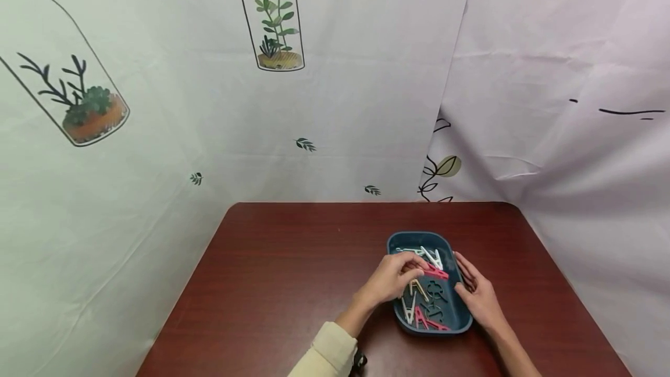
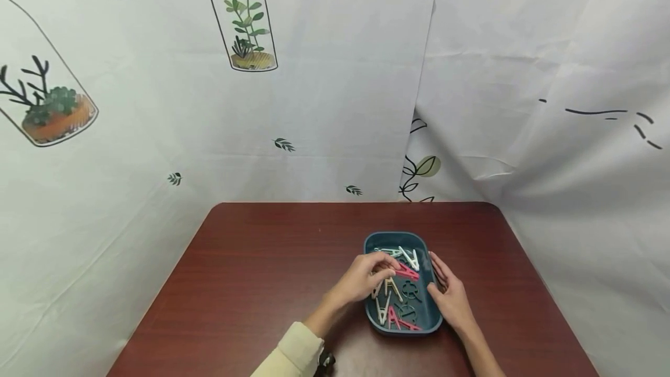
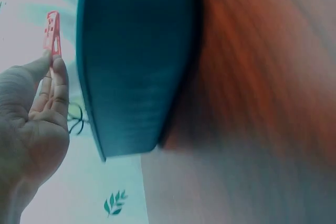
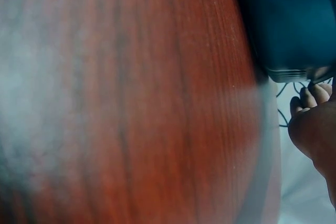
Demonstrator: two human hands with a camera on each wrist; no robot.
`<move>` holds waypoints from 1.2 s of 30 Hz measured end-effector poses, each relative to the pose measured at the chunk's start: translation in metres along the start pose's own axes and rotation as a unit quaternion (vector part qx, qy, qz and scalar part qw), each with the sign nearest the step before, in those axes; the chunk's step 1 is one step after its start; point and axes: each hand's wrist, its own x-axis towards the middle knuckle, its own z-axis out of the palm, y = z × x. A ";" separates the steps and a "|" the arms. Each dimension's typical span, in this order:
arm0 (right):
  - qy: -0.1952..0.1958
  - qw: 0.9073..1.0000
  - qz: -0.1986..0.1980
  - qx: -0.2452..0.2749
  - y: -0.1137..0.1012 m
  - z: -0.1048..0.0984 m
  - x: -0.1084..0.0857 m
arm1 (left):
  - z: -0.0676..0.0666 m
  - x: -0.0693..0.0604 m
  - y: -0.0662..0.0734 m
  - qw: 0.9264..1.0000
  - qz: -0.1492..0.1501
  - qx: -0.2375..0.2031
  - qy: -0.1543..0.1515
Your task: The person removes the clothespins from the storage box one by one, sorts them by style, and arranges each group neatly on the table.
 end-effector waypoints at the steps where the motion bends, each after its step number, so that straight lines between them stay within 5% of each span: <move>1: 0.000 1.000 0.006 -0.002 0.000 0.000 0.000 | -0.004 0.000 -0.002 1.000 -0.001 -0.006 0.009; 8: 0.001 1.000 0.019 -0.007 0.001 0.000 -0.001 | -0.030 -0.003 -0.016 0.995 -0.017 -0.038 0.085; 17: 0.002 1.000 0.007 -0.009 0.002 0.000 -0.001 | -0.061 -0.007 -0.036 0.979 -0.033 -0.058 0.195; 31: -0.001 1.000 -0.002 0.002 0.004 0.001 0.000 | -0.094 -0.022 -0.073 0.952 -0.071 -0.054 0.293; 36: -0.001 1.000 0.000 0.000 0.002 0.001 0.001 | -0.098 -0.027 -0.085 0.930 -0.107 -0.062 0.345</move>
